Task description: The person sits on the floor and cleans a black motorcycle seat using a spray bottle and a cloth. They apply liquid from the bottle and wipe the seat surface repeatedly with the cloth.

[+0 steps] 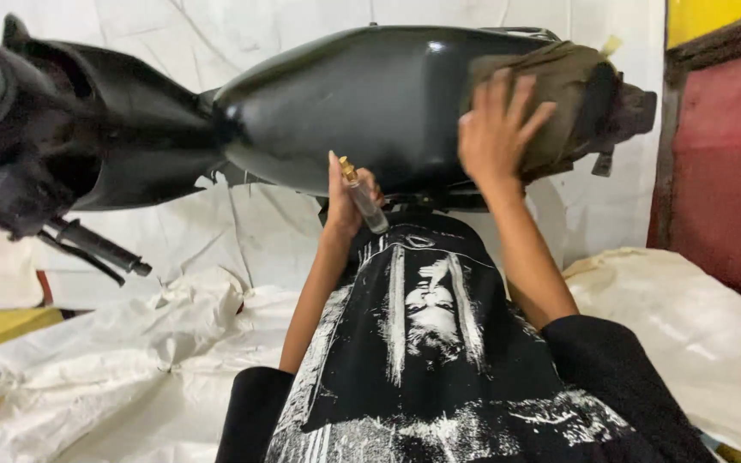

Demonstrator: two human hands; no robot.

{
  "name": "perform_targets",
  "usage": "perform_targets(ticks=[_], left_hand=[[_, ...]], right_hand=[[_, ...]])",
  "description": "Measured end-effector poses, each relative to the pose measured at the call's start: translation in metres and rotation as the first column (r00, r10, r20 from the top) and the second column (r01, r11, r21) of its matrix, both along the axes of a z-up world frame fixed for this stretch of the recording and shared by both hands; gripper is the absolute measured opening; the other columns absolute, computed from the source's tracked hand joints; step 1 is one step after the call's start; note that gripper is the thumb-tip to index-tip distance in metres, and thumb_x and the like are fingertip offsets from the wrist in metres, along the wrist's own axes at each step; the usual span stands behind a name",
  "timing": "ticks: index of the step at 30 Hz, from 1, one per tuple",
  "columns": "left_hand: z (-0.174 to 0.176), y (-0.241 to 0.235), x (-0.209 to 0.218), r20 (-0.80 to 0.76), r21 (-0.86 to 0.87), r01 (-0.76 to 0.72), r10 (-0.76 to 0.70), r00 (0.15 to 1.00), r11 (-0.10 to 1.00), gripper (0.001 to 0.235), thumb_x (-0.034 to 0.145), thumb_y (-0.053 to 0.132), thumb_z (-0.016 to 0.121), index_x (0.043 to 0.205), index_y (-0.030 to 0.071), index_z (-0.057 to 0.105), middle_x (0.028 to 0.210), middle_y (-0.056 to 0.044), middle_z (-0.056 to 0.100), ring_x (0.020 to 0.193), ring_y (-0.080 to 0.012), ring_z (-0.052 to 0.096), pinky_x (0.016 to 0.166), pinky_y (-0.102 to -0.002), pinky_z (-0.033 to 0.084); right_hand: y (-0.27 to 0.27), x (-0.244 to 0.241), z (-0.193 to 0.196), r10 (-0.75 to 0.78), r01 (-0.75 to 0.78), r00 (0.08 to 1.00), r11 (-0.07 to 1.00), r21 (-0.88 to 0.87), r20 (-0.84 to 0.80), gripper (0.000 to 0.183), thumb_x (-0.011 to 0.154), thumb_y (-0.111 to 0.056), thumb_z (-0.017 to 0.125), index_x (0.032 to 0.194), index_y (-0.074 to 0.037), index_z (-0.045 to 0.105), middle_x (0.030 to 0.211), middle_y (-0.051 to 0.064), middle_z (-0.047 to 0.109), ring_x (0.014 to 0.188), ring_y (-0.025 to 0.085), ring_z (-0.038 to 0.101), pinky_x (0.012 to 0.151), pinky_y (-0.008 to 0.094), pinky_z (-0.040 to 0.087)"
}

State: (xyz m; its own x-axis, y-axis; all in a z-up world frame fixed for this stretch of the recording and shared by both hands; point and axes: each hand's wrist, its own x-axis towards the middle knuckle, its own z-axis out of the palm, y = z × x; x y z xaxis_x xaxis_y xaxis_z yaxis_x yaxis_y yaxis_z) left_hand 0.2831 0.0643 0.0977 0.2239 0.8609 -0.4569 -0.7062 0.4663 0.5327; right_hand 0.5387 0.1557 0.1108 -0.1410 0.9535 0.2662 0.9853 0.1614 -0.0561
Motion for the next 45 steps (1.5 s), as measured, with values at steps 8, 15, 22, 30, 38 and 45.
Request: perform_targets(ticks=[8,15,22,30,38,45], left_hand=[[-0.029,-0.013,-0.009,0.118,-0.067,-0.046,0.053,0.992,0.997,0.099,0.075,0.097,0.035,0.07,0.0,0.055,0.05,-0.016,0.047,0.046,-0.032,0.055,0.056,-0.045,0.055],[-0.054,-0.022,-0.007,0.028,-0.092,-0.048,0.051,0.998,0.995,0.103,0.076,0.098,0.032,0.062,-0.001,0.056,0.044,-0.018,0.047,0.042,-0.035,0.054,0.049,-0.042,0.048],[-0.066,-0.026,-0.017,-0.654,-0.208,-0.39,0.169,0.737,0.897,0.075,0.087,0.07,0.056,0.052,0.004,0.063,0.037,-0.017,0.049,0.034,-0.0276,0.052,0.039,-0.035,0.041],[-0.091,-0.052,-0.041,-0.787,-0.169,-0.465,0.165,0.595,0.869,0.068,0.093,0.064,0.058,0.049,0.012,0.059,0.042,-0.012,0.053,0.035,-0.0216,0.047,0.039,-0.032,0.036],[-0.059,-0.062,-0.067,-0.704,-0.155,-0.653,0.381,0.6,0.741,0.057,0.095,0.054,0.052,0.06,0.009,0.057,0.052,-0.004,0.051,0.045,-0.0156,0.046,0.045,-0.028,0.037],[-0.027,-0.064,-0.101,-0.74,-0.191,-0.506,0.215,0.637,0.841,0.05,0.099,0.04,0.054,0.06,0.008,0.055,0.055,-0.005,0.051,0.046,-0.0146,0.045,0.043,-0.028,0.035]], right_hand=[[0.016,0.069,0.009,-0.159,0.169,0.984,0.977,-0.127,0.084,0.035,0.109,-0.041,0.06,0.131,-0.014,0.064,0.112,0.014,0.065,0.088,0.038,0.07,0.052,0.054,0.06],[-0.009,0.04,-0.004,0.35,-0.308,0.914,0.928,-0.209,0.207,0.041,0.108,-0.051,0.047,0.098,-0.022,0.074,0.09,0.006,0.072,0.075,0.036,0.071,0.056,0.052,0.057],[0.025,0.063,-0.004,-0.13,0.136,0.989,0.985,-0.103,0.064,0.049,0.113,-0.029,0.056,0.159,-0.017,0.045,0.15,0.015,0.05,0.116,0.046,0.059,0.072,0.062,0.059],[0.014,0.088,0.006,0.254,-0.235,0.932,0.967,-0.102,0.259,0.036,0.112,-0.046,0.056,0.104,-0.017,0.076,0.096,0.007,0.074,0.083,0.033,0.071,0.063,0.049,0.056],[0.008,-0.025,0.029,0.166,-0.122,0.984,0.896,-0.426,0.067,0.033,0.097,-0.017,0.047,0.111,-0.018,0.076,0.069,0.008,0.058,0.062,0.026,0.051,0.067,0.046,0.038],[0.025,0.007,0.023,0.084,-0.061,0.952,0.994,-0.086,0.293,0.028,0.097,-0.025,0.061,0.12,-0.014,0.072,0.102,0.013,0.064,0.071,0.027,0.062,0.056,0.042,0.048]])
